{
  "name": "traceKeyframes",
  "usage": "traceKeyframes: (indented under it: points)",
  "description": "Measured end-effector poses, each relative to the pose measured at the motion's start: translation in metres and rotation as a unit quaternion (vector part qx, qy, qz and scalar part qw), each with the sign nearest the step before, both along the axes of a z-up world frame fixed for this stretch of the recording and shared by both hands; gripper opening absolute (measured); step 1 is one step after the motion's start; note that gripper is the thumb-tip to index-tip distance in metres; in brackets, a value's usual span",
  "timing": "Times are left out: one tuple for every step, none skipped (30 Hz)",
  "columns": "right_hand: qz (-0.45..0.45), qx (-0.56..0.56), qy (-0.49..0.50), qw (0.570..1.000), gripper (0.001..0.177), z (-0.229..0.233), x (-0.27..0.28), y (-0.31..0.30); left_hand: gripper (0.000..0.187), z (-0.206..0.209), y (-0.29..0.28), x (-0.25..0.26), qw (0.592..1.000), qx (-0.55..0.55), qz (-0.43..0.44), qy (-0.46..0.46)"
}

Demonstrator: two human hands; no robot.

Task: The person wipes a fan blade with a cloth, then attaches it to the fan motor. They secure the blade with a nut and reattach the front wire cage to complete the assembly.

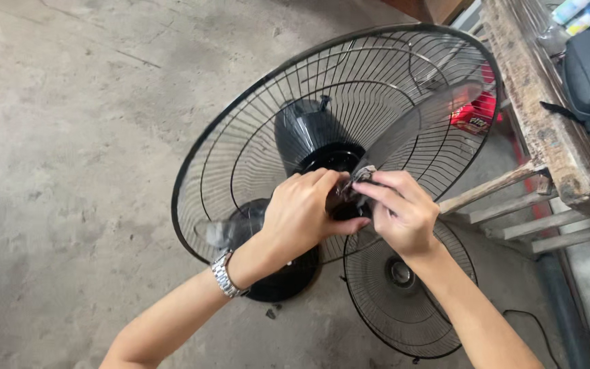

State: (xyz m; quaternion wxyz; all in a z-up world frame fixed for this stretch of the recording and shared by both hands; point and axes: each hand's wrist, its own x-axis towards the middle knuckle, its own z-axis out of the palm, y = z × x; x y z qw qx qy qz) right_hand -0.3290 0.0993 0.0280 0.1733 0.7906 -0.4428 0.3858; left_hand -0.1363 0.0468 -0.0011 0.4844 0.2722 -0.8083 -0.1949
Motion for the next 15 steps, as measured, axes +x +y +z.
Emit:
traceKeyframes:
  points:
    - [0.005,-0.005,0.014,1.0,0.034,-0.001,-0.004,0.002,0.069,-0.003,0.003,-0.002,1.0,-0.004,0.006,0.015]
    - [-0.003,0.008,0.038,0.999,0.034,-0.001,-0.009,0.003,0.068,-0.003,0.003,-0.002,1.0,-0.012,0.009,0.017]
    - [-0.01,0.021,0.061,0.998,0.034,0.003,-0.017,0.003,0.067,-0.003,0.002,-0.003,1.0,-0.02,0.013,0.018]
    - [-0.02,0.033,0.087,0.996,0.035,0.008,-0.027,0.006,0.066,-0.002,0.004,-0.005,0.999,-0.029,0.015,0.022]
    - [-0.051,0.049,0.073,0.995,0.035,0.011,-0.034,0.012,0.066,-0.002,0.007,-0.005,1.0,-0.006,0.014,0.01]
    - [-0.083,0.059,0.06,0.993,0.036,0.016,-0.04,0.013,0.066,-0.001,0.007,-0.004,1.0,0.012,0.014,0.0]
    - [-0.114,0.069,0.046,0.99,0.037,0.02,-0.043,0.016,0.066,0.0,0.006,-0.002,0.999,0.029,0.014,-0.011]
    - [-0.109,0.058,0.017,0.992,0.036,0.023,-0.044,0.018,0.065,0.001,0.005,-0.002,1.0,-0.002,0.016,0.001]
    - [-0.103,0.046,-0.012,0.994,0.035,0.025,-0.041,0.023,0.064,0.001,0.003,-0.001,0.999,-0.034,0.018,0.012]
    - [-0.093,0.047,-0.041,0.994,0.035,0.025,-0.035,0.03,0.062,-0.002,0.009,0.0,0.998,-0.053,0.024,0.021]
    - [-0.049,0.052,-0.043,0.997,0.034,0.023,-0.026,0.031,0.062,-0.005,0.015,0.0,0.999,-0.027,0.03,0.012]
    - [-0.009,0.051,-0.051,0.997,0.033,0.017,-0.013,0.028,0.061,-0.005,0.014,0.0,0.999,-0.008,0.031,-0.002]
    - [0.031,0.049,-0.059,0.997,0.032,0.014,-0.005,0.023,0.061,-0.004,0.013,-0.001,0.999,0.01,0.033,-0.016]
    - [0.052,0.052,-0.052,0.996,0.032,0.014,0.0,0.014,0.061,-0.003,0.011,-0.002,0.999,0.006,0.031,-0.02]
    - [0.074,0.054,-0.046,0.995,0.033,0.013,0.005,0.002,0.061,-0.003,0.007,-0.002,0.999,0.002,0.029,-0.023]
